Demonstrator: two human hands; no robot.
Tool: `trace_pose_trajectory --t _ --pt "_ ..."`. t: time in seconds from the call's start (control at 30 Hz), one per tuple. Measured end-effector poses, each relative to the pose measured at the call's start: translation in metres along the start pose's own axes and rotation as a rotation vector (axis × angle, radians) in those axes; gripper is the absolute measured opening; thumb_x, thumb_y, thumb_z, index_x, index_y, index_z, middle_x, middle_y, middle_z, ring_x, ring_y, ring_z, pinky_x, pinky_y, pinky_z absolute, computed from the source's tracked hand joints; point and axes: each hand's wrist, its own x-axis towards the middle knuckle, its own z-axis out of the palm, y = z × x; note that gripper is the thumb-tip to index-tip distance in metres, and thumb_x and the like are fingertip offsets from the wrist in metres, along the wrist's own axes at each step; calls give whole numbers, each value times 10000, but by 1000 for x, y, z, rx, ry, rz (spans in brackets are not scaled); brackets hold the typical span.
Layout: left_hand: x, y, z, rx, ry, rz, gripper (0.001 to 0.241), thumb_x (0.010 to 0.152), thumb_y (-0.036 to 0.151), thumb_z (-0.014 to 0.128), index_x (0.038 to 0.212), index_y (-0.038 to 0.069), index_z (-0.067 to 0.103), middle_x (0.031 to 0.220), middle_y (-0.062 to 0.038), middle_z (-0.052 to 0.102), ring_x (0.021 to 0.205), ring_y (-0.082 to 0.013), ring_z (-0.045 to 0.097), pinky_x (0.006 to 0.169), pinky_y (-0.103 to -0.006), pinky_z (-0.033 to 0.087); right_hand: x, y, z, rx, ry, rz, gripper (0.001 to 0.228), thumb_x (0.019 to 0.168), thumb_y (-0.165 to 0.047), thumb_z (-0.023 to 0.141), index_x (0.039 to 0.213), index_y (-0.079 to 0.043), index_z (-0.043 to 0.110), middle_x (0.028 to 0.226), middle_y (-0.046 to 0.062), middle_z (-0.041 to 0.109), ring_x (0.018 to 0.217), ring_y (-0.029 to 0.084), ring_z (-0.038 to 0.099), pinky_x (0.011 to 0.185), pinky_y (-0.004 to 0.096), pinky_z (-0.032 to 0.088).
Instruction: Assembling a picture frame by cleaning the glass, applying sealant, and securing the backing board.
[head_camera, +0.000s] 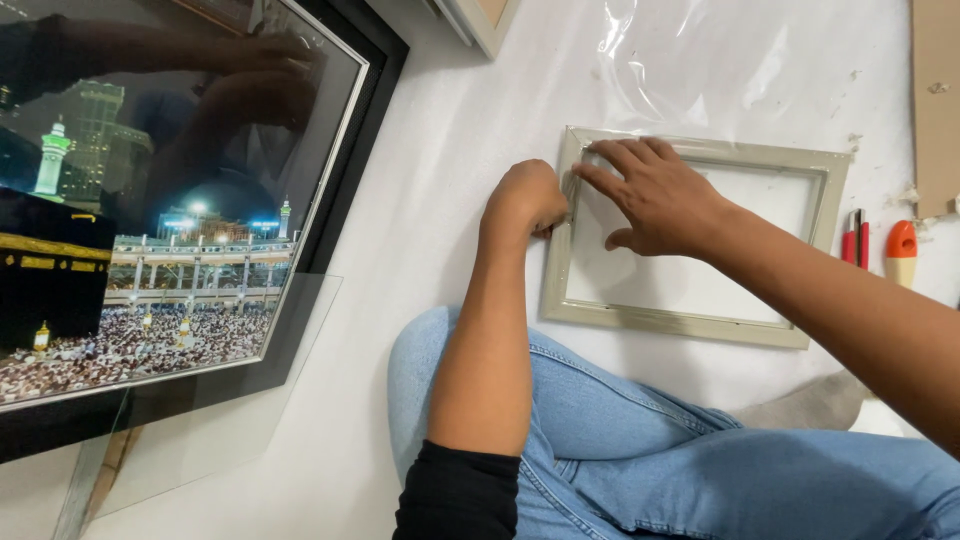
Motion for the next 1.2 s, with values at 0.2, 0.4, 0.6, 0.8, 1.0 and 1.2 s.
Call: trace_pose_trajectory --t 0.2,0.4,0.6,0.8,1.0,1.2 --pt "-38 33 -30 -27 -45 -42 468 887 290 664 1051 -148 693 823 -261 734 688 -342 767 682 -493 629 -47 14 -3 395 321 134 918 749 -357 835 1543 -122 437 1544 267 420 1436 477 416 1201 584 317" --pt "-11 27 -13 121 78 -133 439 901 438 737 905 -1 738 727 -103 724 558 -216 668 574 -327 580 -149 73 48 270 65 828 739 920 -413 716 1493 30 569 1444 313 578 1266 451 601 1001 537 524" --pt "-15 37 -12 34 228 -81 489 844 456 778 834 -29 723 758 -142 716 664 -263 688 653 -381 587 -168 78 47 1139 357 1133 495 1051 -139 655 1410 176 521 1257 354 612 1097 388 640 920 427 514" --pt "-22 38 -25 -9 129 -44 425 748 399 842 910 27 713 792 -100 733 661 -208 693 686 -316 576 -142 91 46 1261 321 1244 600 1043 -379 668 1376 108 558 1311 354 569 1184 424 591 983 470 492" --pt "-57 65 -50 -443 -19 -16 570 608 252 883 1108 24 735 832 -130 727 686 -194 675 599 -272 543 -149 98 48 1433 652 1151 528 1140 -341 599 1282 160 509 1191 332 591 1081 448 669 925 528 546" --pt "-51 66 -44 -547 34 -18 403 656 347 860 828 -3 758 691 -107 698 620 -177 625 631 -284 511 -157 108 57 1574 714 1094 227 1088 -237 638 1183 -33 611 982 114 607 915 181 624 854 300 498"
